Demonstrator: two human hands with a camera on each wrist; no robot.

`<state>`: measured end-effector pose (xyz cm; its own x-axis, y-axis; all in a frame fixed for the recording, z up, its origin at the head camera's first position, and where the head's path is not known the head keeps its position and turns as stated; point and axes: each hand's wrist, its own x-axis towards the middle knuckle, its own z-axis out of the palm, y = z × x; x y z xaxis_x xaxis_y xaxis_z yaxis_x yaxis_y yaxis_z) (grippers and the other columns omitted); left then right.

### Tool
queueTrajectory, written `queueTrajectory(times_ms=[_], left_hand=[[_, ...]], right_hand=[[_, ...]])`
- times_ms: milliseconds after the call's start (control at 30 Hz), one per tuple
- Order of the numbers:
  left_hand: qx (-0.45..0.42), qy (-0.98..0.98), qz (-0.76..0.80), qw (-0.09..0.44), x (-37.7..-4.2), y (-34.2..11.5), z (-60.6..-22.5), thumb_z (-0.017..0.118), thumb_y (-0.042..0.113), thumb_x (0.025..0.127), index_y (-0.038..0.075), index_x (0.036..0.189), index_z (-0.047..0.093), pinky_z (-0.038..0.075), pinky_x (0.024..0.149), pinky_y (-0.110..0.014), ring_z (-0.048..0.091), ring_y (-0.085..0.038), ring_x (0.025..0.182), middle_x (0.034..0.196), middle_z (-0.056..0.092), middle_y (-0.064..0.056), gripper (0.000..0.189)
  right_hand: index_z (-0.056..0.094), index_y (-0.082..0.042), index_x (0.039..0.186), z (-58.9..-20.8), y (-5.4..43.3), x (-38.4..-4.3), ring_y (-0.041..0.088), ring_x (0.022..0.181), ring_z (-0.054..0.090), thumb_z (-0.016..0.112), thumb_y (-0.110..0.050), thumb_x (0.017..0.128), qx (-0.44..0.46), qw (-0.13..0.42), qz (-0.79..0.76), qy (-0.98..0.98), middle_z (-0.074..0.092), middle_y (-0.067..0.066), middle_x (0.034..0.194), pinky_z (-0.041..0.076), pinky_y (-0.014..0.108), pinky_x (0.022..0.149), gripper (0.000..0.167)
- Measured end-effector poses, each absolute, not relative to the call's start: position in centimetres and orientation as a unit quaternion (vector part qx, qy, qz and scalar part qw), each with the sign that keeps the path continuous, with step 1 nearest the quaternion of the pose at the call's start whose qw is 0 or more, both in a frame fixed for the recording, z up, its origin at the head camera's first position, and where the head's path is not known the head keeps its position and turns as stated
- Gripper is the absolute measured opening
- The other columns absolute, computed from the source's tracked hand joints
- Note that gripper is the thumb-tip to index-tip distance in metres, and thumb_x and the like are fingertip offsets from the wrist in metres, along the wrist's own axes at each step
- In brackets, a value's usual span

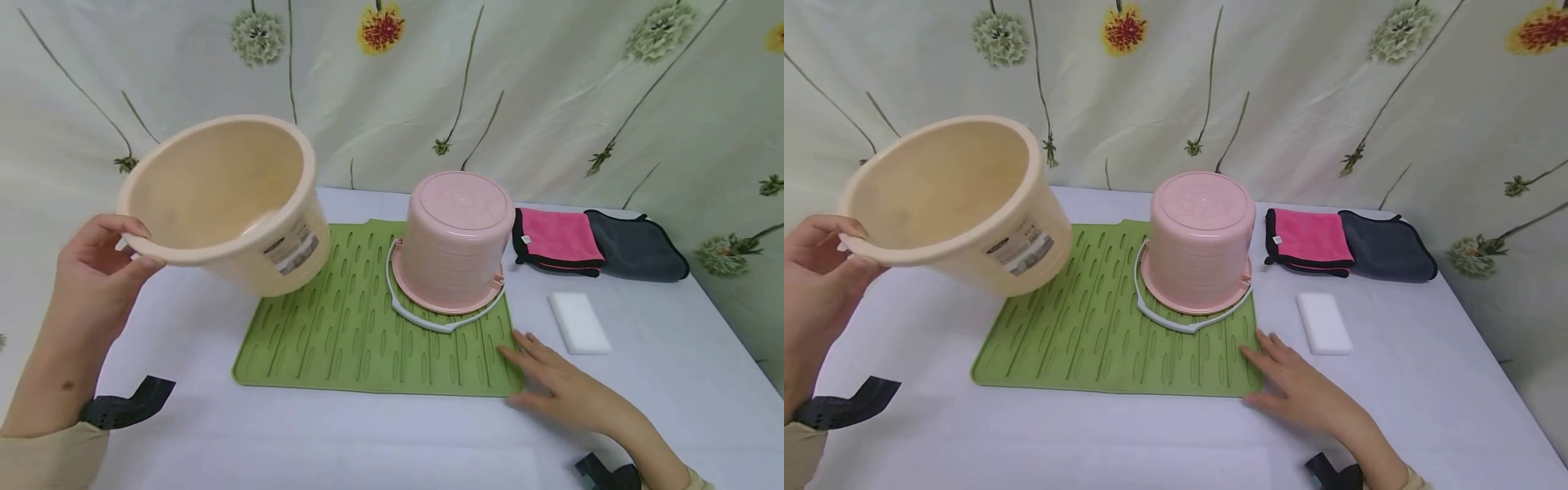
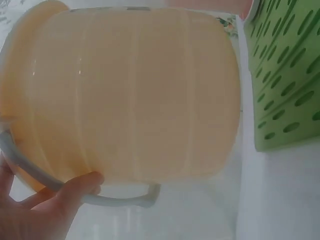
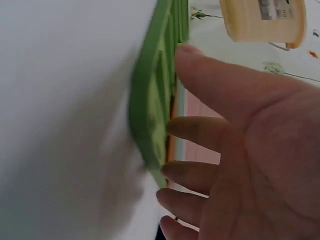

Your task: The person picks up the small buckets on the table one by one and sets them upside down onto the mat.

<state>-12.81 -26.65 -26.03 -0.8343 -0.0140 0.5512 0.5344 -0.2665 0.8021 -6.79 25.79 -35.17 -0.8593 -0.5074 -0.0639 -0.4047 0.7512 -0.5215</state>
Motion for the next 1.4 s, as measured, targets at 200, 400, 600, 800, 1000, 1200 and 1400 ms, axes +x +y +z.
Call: queueTrajectory(times_ms=[200,400,600,800,1000,1200,1400], left_hand=[[-0.297,-0.622,-0.715,0.120,-10.6,-25.5,-25.9,0.066,-0.021,0.073,-0.018,0.100,0.049,0.051,0.075,-0.025,0.026,-0.036,0.121,0.121,0.041,-0.022,0.032],[-0.340,-0.631,-0.693,0.068,-9.5,-23.3,-26.3,0.073,-0.014,0.072,-0.013,0.100,0.052,0.053,0.068,-0.024,0.031,-0.032,0.114,0.129,0.036,-0.022,0.035],[-0.355,-0.643,-0.678,0.034,-8.8,-21.9,-26.9,0.075,-0.018,0.067,-0.008,0.098,0.055,0.053,0.066,-0.026,0.032,-0.032,0.115,0.135,0.032,-0.023,0.039],[-0.374,-0.623,-0.686,0.032,-8.4,-21.8,-27.5,0.074,-0.017,0.067,-0.009,0.100,0.054,0.053,0.063,-0.025,0.035,-0.032,0.112,0.130,0.035,-0.024,0.039],[-0.391,-0.577,-0.716,0.030,-8.6,-21.7,-28.0,0.075,-0.004,0.076,-0.010,0.101,0.052,0.052,0.061,-0.024,0.039,-0.028,0.104,0.111,0.045,-0.019,0.034],[-0.378,-0.567,-0.731,0.029,-8.7,-20.7,-28.7,0.071,0.007,0.083,-0.008,0.107,0.051,0.049,0.069,-0.023,0.041,-0.025,0.102,0.101,0.046,-0.014,0.034],[-0.358,-0.569,-0.737,0.068,-8.3,-18.8,-27.4,0.069,0.004,0.085,0.003,0.142,0.029,0.046,0.087,-0.029,0.035,-0.031,0.123,0.147,0.020,-0.016,0.070]], right_hand=[[0.037,-0.016,0.145,-31.9,25.0,-7.6,0.031,0.134,0.027,0.059,-0.044,0.090,-0.281,0.066,-0.249,0.924,0.027,0.013,0.149,0.034,0.053,0.097,0.066],[0.017,-0.021,0.151,-30.7,22.2,-9.3,0.025,0.135,0.025,0.058,-0.021,0.095,-0.313,0.044,-0.389,0.865,0.020,0.003,0.153,0.031,0.049,0.101,0.070],[0.006,-0.019,0.152,-30.0,18.4,-9.9,0.030,0.134,0.027,0.043,-0.009,0.100,-0.360,0.108,-0.562,0.737,0.016,0.010,0.153,0.031,0.053,0.099,0.065],[0.001,-0.025,0.152,-30.0,15.8,-10.0,0.025,0.136,0.022,0.054,-0.025,0.096,-0.398,0.127,-0.603,0.679,0.010,0.002,0.155,0.031,0.050,0.100,0.077],[-0.002,-0.020,0.151,-30.9,14.2,-10.2,0.024,0.138,0.017,0.081,-0.021,0.072,-0.432,0.073,-0.543,0.716,0.005,0.002,0.156,0.028,0.043,0.104,0.115],[-0.003,-0.022,0.151,-32.3,13.0,-10.6,0.032,0.132,0.028,0.082,-0.034,0.068,-0.402,0.036,-0.574,0.712,0.015,0.009,0.153,0.040,0.043,0.095,0.120],[0.003,-0.018,0.151,-33.2,12.7,-10.7,0.035,0.123,0.038,0.080,-0.038,0.071,-0.383,0.040,-0.639,0.666,0.031,0.020,0.141,0.043,0.047,0.091,0.112]])
